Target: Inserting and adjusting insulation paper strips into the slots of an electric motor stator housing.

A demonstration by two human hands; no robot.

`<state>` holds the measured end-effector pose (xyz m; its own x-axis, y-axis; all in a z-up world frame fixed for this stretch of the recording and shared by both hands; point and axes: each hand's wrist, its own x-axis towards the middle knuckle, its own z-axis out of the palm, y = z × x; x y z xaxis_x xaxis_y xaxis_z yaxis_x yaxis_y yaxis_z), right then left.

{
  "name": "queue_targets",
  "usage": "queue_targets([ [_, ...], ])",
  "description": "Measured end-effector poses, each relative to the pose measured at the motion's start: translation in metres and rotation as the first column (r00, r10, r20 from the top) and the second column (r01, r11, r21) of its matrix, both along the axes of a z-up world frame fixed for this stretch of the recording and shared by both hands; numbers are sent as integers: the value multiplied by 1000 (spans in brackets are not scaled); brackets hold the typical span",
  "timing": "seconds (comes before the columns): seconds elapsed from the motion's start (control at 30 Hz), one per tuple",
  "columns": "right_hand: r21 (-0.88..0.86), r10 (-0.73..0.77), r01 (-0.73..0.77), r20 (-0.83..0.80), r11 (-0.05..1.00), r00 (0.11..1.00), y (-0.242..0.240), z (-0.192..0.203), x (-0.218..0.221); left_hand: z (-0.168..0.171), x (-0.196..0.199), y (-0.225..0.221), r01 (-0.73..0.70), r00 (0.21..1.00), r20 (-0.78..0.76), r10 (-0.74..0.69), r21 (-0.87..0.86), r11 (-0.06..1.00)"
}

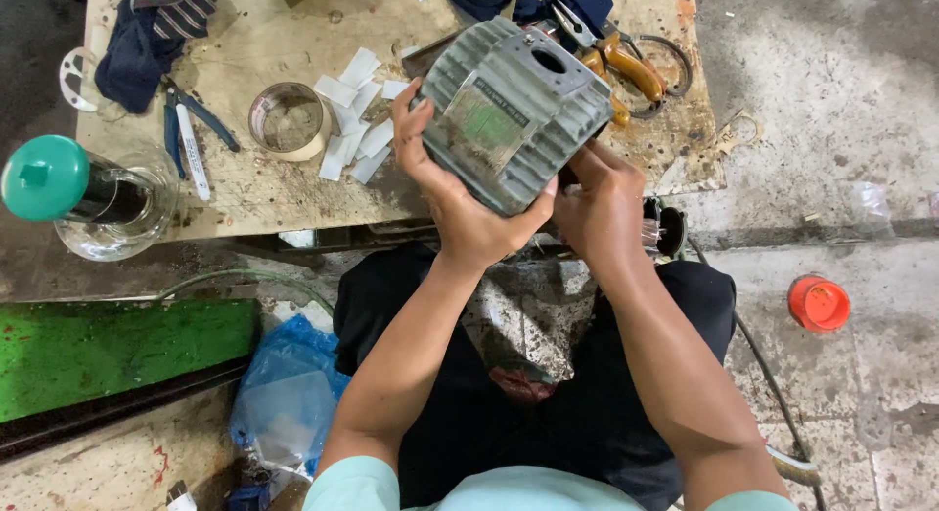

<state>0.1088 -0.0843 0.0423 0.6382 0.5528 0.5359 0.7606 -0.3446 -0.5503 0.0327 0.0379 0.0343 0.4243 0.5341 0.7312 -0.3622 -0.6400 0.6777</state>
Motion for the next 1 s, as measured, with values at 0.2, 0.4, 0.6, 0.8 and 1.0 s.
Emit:
queue_targets([
  [0.2, -84, 13, -9, 58, 996, 998, -12, 13, -8, 2, 21, 8, 16, 999, -38, -14, 39, 999],
  [0.4, -64, -33, 47, 197, 997, 980, 2, -31, 14, -10, 34, 9, 11, 998, -60, -10, 11, 1000],
  [0.6, -20, -36, 36, -11, 999, 999, -18, 22, -8, 7, 9, 25, 207, 977, -59, -205, 35, 978],
  [0.8, -48, -32, 38, 120, 998, 992, -16, -9, 0, -6, 6, 31, 273, 961, -61, -271, 16, 962],
  [1.0, 20, -112, 112, 302, 994, 947, -1, -10, -5, -9, 10, 44, 427, 904, 50, -425, -28, 904],
])
